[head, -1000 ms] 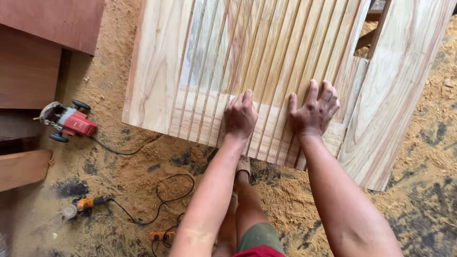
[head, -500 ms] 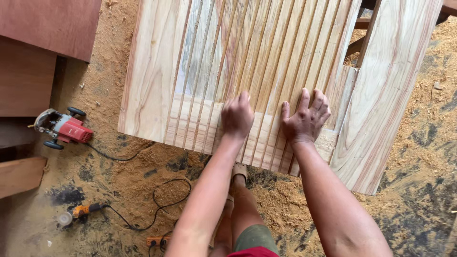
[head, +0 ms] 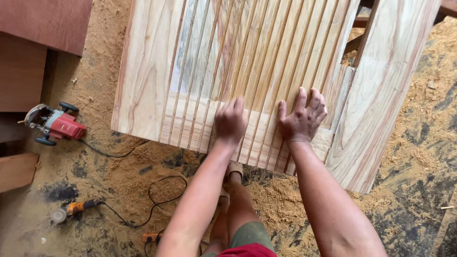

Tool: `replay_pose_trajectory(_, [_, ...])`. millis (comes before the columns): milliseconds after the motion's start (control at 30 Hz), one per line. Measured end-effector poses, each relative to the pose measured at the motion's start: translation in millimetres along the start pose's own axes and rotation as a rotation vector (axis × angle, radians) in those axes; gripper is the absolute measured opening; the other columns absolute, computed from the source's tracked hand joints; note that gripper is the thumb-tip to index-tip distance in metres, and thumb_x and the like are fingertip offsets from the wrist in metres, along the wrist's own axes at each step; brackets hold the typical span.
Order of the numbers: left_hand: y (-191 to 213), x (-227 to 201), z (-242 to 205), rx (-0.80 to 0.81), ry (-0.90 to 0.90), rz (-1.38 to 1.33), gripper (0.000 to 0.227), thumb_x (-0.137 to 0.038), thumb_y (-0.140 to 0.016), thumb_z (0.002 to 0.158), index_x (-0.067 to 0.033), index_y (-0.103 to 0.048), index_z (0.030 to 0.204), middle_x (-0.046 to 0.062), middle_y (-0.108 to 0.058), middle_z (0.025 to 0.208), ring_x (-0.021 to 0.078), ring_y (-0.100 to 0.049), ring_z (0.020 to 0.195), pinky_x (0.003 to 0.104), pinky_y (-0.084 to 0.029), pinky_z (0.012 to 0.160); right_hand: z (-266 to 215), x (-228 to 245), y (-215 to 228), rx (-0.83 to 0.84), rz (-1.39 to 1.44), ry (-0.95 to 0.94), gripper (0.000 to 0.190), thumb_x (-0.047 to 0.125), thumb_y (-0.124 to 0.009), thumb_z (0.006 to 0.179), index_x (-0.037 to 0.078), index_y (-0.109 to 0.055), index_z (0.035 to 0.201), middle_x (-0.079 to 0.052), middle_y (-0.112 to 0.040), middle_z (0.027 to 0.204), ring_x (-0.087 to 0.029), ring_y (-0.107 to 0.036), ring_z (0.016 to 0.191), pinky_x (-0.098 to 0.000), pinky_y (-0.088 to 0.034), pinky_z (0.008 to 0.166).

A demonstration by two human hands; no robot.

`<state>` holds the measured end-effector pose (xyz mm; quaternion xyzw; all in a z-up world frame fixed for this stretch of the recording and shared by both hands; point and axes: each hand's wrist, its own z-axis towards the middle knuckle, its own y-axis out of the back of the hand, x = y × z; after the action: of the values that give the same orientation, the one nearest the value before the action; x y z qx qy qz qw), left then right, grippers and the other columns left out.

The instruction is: The person uses a small carving tool to repeatedly score and deepen parallel grooves on a large wooden board. The hands move systematically along the grooves, refining the texture of the wood surface.

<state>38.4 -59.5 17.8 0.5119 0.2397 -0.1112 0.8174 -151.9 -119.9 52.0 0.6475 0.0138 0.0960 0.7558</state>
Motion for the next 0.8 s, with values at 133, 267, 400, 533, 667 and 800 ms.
replay_pose_trajectory(133, [43,-17,-83,-0.126,-0.052,0.032,0.018,0.006,-0.057,0.081,-0.0061,-0.062,0.093,0.011,-0.066,0.074,0.0265,-0.067,0.071,0.039,-0.055,0.062,-4,0,0,0.031,0.023,-0.026,0.066,0.053,-0.059,0.098,0.01,-0.049,0.147,-0.021,-0.038,0.15,-0.038,-0.031,0.143,-0.0586,-0.023,0.116])
replay_pose_trajectory(267, [26,-15,-70,-0.078,0.016,0.103,0.021,0.011,-0.055,0.08,-0.0049,-0.064,0.09,0.01,-0.065,0.068,0.0237,-0.066,0.065,0.037,-0.053,0.057,9,1,4,-0.005,-0.016,0.01,0.066,0.053,-0.059,0.098,0.009,-0.049,0.147,-0.023,-0.039,0.149,-0.039,-0.031,0.141,-0.058,-0.024,0.114])
replay_pose_trajectory(400, [11,-6,-82,0.003,0.07,0.047,0.021,0.014,-0.054,0.085,-0.003,-0.065,0.089,0.008,-0.063,0.065,0.0203,-0.061,0.057,0.032,-0.049,0.049,-6,1,2,0.003,0.019,-0.013,0.065,0.052,-0.058,0.1,0.009,-0.049,0.146,-0.021,-0.039,0.151,-0.037,-0.032,0.144,-0.0585,-0.024,0.116])
replay_pose_trajectory(533, [8,1,-90,-0.171,-0.022,0.095,0.017,0.01,-0.056,0.094,-0.0046,-0.064,0.093,0.006,-0.064,0.07,0.0142,-0.058,0.059,0.027,-0.048,0.052,1,3,2,0.027,0.039,-0.015,0.065,0.052,-0.058,0.099,0.007,-0.049,0.147,-0.023,-0.04,0.149,-0.038,-0.032,0.142,-0.0581,-0.024,0.116])
replay_pose_trajectory(667, [-24,9,-30,-0.023,0.046,0.05,0.026,0.017,-0.05,0.084,0.0017,-0.068,0.095,0.007,-0.062,0.061,0.0152,-0.053,0.049,0.028,-0.045,0.043,-2,-3,1,-0.028,0.006,0.023,0.067,0.053,-0.059,0.098,0.007,-0.05,0.146,-0.023,-0.04,0.148,-0.039,-0.031,0.142,-0.0581,-0.023,0.116])
replay_pose_trajectory(800, [-33,8,8,-0.208,-0.03,0.039,0.02,0.011,-0.053,0.09,-0.0012,-0.067,0.099,0.008,-0.065,0.071,0.0154,-0.059,0.06,0.028,-0.049,0.054,-3,-3,-2,-0.015,0.014,0.016,0.066,0.053,-0.059,0.098,0.008,-0.05,0.146,-0.022,-0.039,0.148,-0.038,-0.031,0.143,-0.0579,-0.023,0.116])
